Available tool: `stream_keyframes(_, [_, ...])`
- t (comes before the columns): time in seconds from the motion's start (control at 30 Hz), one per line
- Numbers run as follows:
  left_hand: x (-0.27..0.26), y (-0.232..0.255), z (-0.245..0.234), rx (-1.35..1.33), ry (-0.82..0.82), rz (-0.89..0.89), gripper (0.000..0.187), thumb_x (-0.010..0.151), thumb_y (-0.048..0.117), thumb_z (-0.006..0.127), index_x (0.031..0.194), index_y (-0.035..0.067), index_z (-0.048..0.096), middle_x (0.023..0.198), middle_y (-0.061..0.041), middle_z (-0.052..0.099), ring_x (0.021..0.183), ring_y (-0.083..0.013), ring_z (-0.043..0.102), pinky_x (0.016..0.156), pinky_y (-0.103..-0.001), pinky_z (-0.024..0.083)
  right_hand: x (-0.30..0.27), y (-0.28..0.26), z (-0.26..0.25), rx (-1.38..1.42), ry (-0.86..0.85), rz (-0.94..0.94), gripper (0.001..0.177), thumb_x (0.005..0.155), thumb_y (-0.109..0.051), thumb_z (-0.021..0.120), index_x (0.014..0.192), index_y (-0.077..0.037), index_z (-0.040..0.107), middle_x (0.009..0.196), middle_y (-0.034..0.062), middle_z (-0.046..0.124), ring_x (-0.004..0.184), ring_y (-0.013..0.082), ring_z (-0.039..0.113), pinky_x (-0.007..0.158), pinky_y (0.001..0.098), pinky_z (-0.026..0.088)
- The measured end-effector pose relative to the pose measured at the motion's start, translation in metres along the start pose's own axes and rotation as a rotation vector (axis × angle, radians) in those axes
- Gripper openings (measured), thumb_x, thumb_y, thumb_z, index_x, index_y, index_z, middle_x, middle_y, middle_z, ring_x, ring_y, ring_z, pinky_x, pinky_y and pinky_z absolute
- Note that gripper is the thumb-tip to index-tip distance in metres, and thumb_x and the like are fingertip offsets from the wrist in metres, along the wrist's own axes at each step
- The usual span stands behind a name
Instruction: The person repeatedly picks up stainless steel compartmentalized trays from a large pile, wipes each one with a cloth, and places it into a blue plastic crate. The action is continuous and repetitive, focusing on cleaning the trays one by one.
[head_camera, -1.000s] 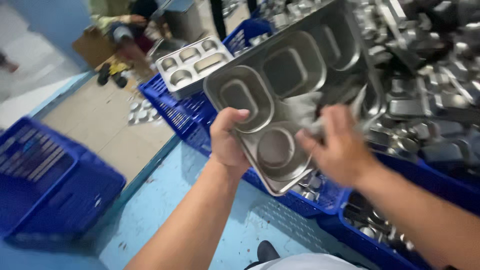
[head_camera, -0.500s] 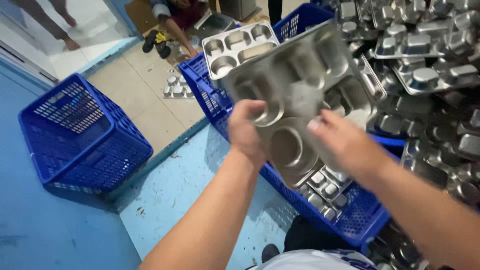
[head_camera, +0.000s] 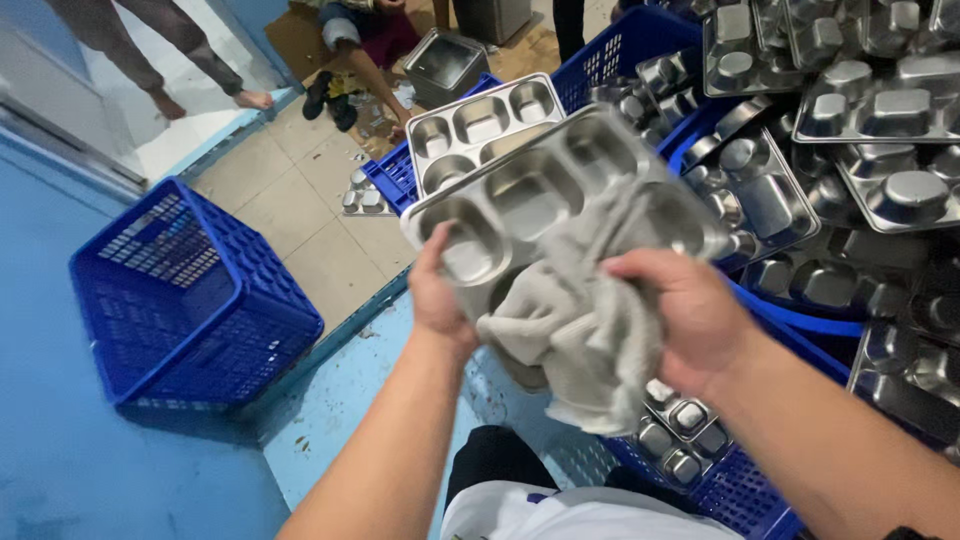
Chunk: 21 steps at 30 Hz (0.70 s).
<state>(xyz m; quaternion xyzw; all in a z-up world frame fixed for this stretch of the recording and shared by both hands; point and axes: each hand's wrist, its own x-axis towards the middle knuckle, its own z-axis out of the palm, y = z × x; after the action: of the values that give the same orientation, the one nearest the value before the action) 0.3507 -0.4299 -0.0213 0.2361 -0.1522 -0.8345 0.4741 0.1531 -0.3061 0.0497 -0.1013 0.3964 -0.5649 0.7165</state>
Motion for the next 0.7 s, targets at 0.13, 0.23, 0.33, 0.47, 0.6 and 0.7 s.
stream_keyframes(0.13, [0.041, 0.036, -0.043, -0.035, 0.001, -0.038, 0.052, 0.096, 0.041, 0.049, 0.131, 0.005, 0.064, 0.127, -0.016, 0.071, 0.116, -0.0366, 0.067, 0.103, -0.05, 0.052, 0.024, -0.022, -0.04, 0.061, 0.303, -0.127, 0.041, 0.092, -0.015, 0.051, 0.13, 0.0, 0.057, 0.114, 0.0169, 0.068, 0.101, 0.0313, 0.07, 0.097, 0.0505, 0.057])
stream_keyframes(0.23, [0.104, 0.064, -0.066, -0.016, -0.032, -0.086, 0.055, 0.099, 0.043, 0.05, 0.137, 0.005, 0.059, 0.134, -0.017, 0.065, 0.122, -0.0393, 0.063, 0.106, -0.053, 0.051, 0.034, -0.024, -0.066, 0.051, 0.364, -0.138, 0.044, 0.091, -0.018, 0.048, 0.132, -0.002, 0.056, 0.118, 0.0174, 0.071, 0.104, 0.0323, 0.071, 0.095, 0.0495, 0.054])
stream_keyframes(0.33, [0.185, 0.085, -0.073, 0.196, 0.049, -0.091, 0.064, 0.092, 0.044, 0.062, 0.144, 0.01, 0.045, 0.144, -0.019, 0.055, 0.126, -0.0415, 0.061, 0.107, -0.057, 0.052, 0.041, -0.01, -0.073, 0.017, 0.641, -0.146, 0.043, 0.093, -0.016, 0.048, 0.132, -0.002, 0.056, 0.119, 0.0176, 0.069, 0.106, 0.0329, 0.069, 0.098, 0.0492, 0.054])
stream_keyframes(0.47, [0.239, 0.083, -0.076, 1.382, 0.424, 0.115, 0.101, 0.074, 0.045, 0.081, 0.155, 0.016, 0.028, 0.152, -0.024, 0.04, 0.136, -0.0453, 0.048, 0.113, -0.057, 0.042, 0.042, 0.029, -0.063, 0.049, 0.787, -0.156, 0.041, 0.092, -0.013, 0.049, 0.128, 0.002, 0.059, 0.116, 0.0197, 0.07, 0.102, 0.0356, 0.07, 0.095, 0.0505, 0.054])
stream_keyframes(0.6, [0.208, 0.049, -0.07, 2.223, -0.052, 0.108, 0.096, 0.075, 0.054, 0.083, 0.153, 0.02, 0.038, 0.162, -0.023, 0.023, 0.147, -0.0453, 0.019, 0.113, -0.065, 0.019, 0.044, 0.068, -0.038, 0.072, 0.934, -0.132, 0.039, 0.092, -0.011, 0.052, 0.127, 0.003, 0.06, 0.116, 0.0203, 0.071, 0.102, 0.0356, 0.07, 0.094, 0.05, 0.055])
stream_keyframes(0.7, [0.169, 0.022, -0.057, 2.184, -0.189, 0.029, 0.087, 0.08, 0.055, 0.076, 0.15, 0.014, 0.044, 0.16, -0.021, 0.032, 0.15, -0.0401, 0.031, 0.123, -0.053, 0.026, 0.039, 0.074, -0.023, 0.154, 0.91, -0.18, 0.041, 0.093, -0.012, 0.052, 0.129, 0.004, 0.059, 0.118, 0.0208, 0.07, 0.105, 0.0356, 0.069, 0.096, 0.0506, 0.053])
